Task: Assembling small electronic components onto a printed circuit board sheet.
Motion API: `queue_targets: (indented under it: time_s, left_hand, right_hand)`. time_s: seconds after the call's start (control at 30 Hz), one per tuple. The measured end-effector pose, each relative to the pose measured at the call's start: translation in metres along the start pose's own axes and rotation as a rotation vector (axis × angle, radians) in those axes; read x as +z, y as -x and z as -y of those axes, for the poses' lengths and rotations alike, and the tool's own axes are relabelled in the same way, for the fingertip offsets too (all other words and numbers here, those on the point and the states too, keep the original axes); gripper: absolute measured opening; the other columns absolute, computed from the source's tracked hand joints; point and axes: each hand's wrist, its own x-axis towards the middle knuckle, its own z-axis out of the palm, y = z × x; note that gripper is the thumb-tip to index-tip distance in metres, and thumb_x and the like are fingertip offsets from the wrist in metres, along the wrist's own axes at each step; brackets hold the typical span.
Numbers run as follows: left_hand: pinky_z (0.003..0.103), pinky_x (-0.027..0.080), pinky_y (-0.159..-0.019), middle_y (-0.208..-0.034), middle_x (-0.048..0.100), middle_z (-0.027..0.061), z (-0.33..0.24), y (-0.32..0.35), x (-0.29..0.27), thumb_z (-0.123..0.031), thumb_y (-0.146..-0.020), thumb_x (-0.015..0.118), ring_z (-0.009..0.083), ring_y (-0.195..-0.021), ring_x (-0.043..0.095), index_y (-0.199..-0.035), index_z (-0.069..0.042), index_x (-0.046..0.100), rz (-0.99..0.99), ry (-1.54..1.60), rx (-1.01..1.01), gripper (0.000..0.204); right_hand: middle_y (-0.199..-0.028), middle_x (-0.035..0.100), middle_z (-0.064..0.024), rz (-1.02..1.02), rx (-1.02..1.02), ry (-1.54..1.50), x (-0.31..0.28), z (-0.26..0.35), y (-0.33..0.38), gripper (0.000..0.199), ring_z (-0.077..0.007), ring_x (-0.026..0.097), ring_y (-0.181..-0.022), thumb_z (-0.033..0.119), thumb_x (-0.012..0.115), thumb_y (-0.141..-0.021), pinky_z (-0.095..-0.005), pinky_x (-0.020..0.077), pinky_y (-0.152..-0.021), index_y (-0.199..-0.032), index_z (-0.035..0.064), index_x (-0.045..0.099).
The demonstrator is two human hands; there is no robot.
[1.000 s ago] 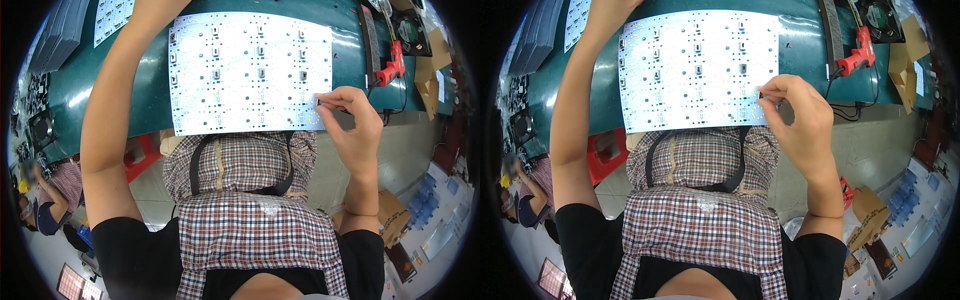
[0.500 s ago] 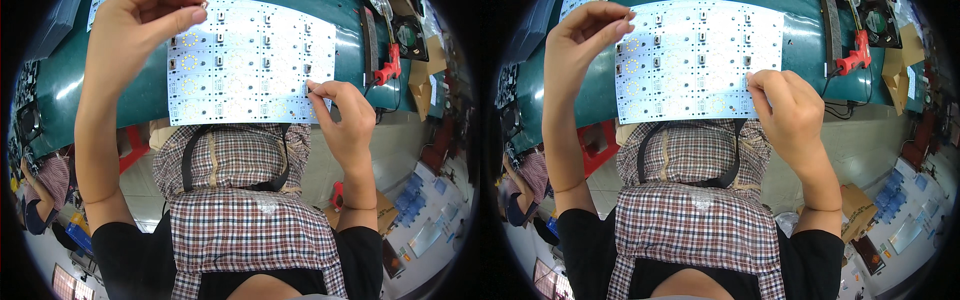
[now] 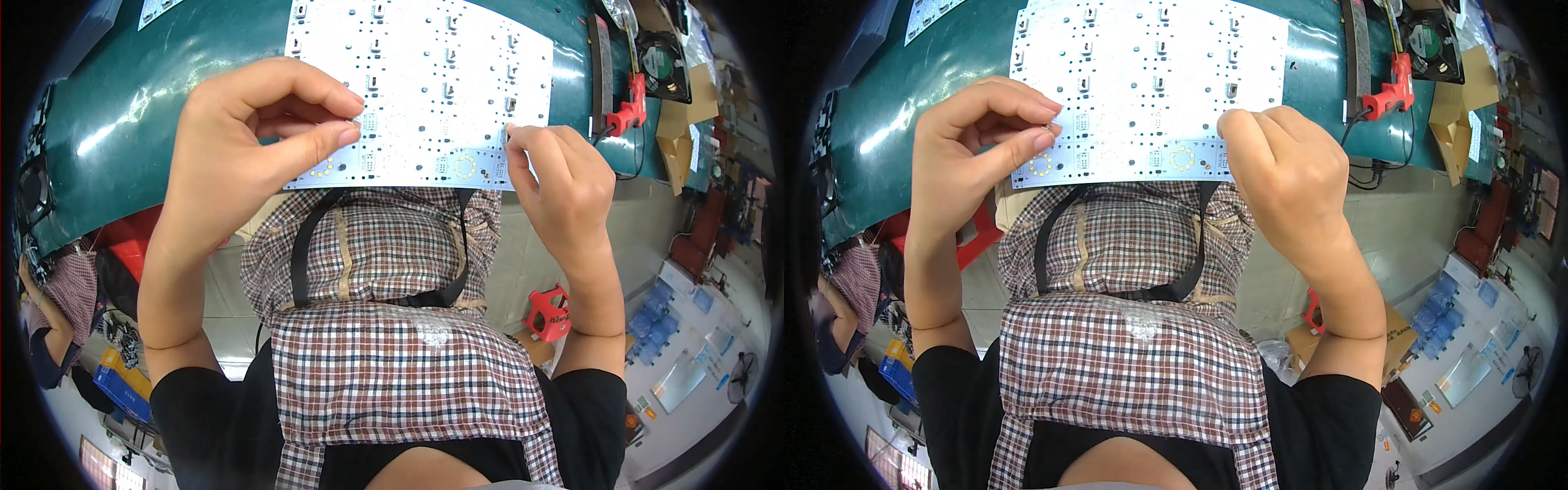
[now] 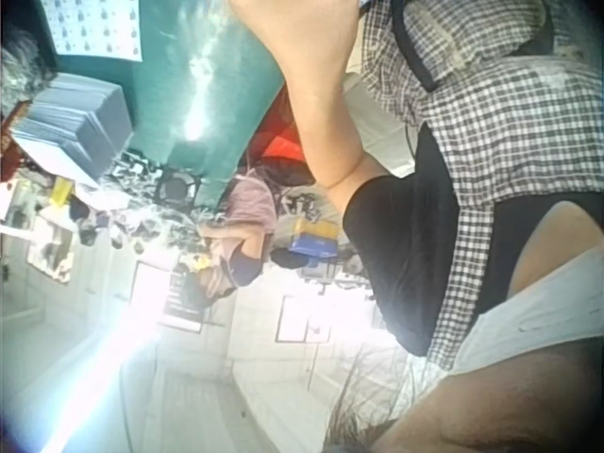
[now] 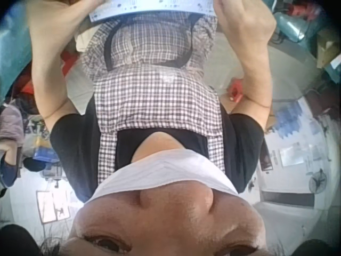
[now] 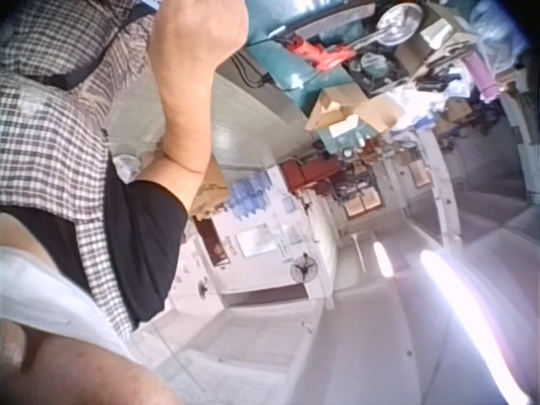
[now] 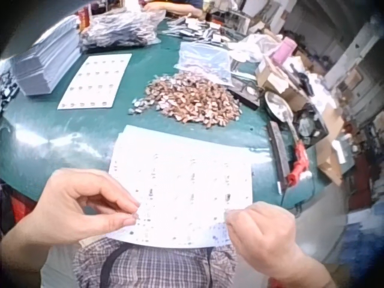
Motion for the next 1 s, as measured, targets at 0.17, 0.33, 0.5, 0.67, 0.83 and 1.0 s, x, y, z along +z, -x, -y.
queue_targets:
  time_s: [0.17,0.33,0.5,0.67,0.83,1.0]
  left_hand:
    - [0.027,0.062,-0.088,-0.109,0.071,0.0131,0.008,0.006,0.006,0.009,-0.088,0.072,0.017,-0.097,0.073,-0.103,0.006,0.072,0.039,0.038,-0.08,0.015]
    - [0.026,0.062,-0.087,-0.108,0.07,0.0118,0.014,0.008,0.008,0.008,-0.09,0.071,0.0154,-0.096,0.072,-0.104,0.006,0.073,0.038,-0.027,-0.108,0.015]
    - [0.025,0.062,-0.085,-0.107,0.07,0.0109,0.018,0.008,0.008,0.007,-0.091,0.07,0.0149,-0.095,0.072,-0.105,0.006,0.074,0.038,-0.034,-0.121,0.015]
    - [0.024,0.061,-0.083,-0.106,0.071,0.0102,0.017,0.007,0.008,0.006,-0.091,0.071,0.0137,-0.094,0.072,-0.104,0.006,0.073,0.04,-0.04,-0.124,0.013]
    - [0.023,0.061,-0.082,-0.106,0.072,0.0098,0.017,0.006,0.01,0.006,-0.09,0.072,0.0126,-0.093,0.071,-0.102,0.006,0.073,0.027,-0.02,-0.161,0.012]
    - [0.023,0.061,-0.082,-0.106,0.073,0.01,0.018,0.008,0.011,0.006,-0.09,0.073,0.0125,-0.092,0.072,-0.102,0.005,0.074,0.016,-0.013,-0.132,0.012]
  right_hand:
    - [-0.077,0.069,-0.0062,0.021,-0.025,0.002,0.0,-0.005,0.006,0.023,-0.021,0.067,-0.068,-0.008,0.078,-0.075,-0.032,0.0512,-0.058,-0.094,0.0029,0.07]
    - [-0.082,0.073,-0.0075,-0.009,-0.027,-0.027,0.003,-0.006,0.009,0.022,-0.0217,0.071,-0.071,-0.008,0.077,-0.076,-0.0318,0.0535,-0.06,-0.093,0.0019,0.069]
    - [-0.087,0.076,-0.0091,-0.022,-0.063,-0.005,0.006,-0.007,0.011,0.021,-0.0222,0.073,-0.073,-0.008,0.078,-0.076,-0.0301,0.0559,-0.062,-0.087,0.0022,0.064]
    - [-0.081,0.072,-0.0077,-0.069,-0.104,-0.016,0.012,-0.013,0.01,0.018,-0.0214,0.071,-0.07,-0.005,0.076,-0.076,-0.0301,0.0548,-0.059,-0.088,0.0032,0.064]
    - [-0.073,0.067,-0.0066,0.034,0.038,-0.104,0.001,-0.02,0.007,0.017,-0.0208,0.068,-0.064,-0.002,0.076,-0.077,-0.0301,0.0523,-0.055,-0.089,0.0054,0.066]
    - [-0.078,0.072,-0.008,0.027,0.16,-0.327,0.004,-0.024,0.004,0.021,-0.0217,0.073,-0.07,-0.004,0.079,-0.077,-0.0289,0.055,-0.061,-0.092,0.0039,0.067]
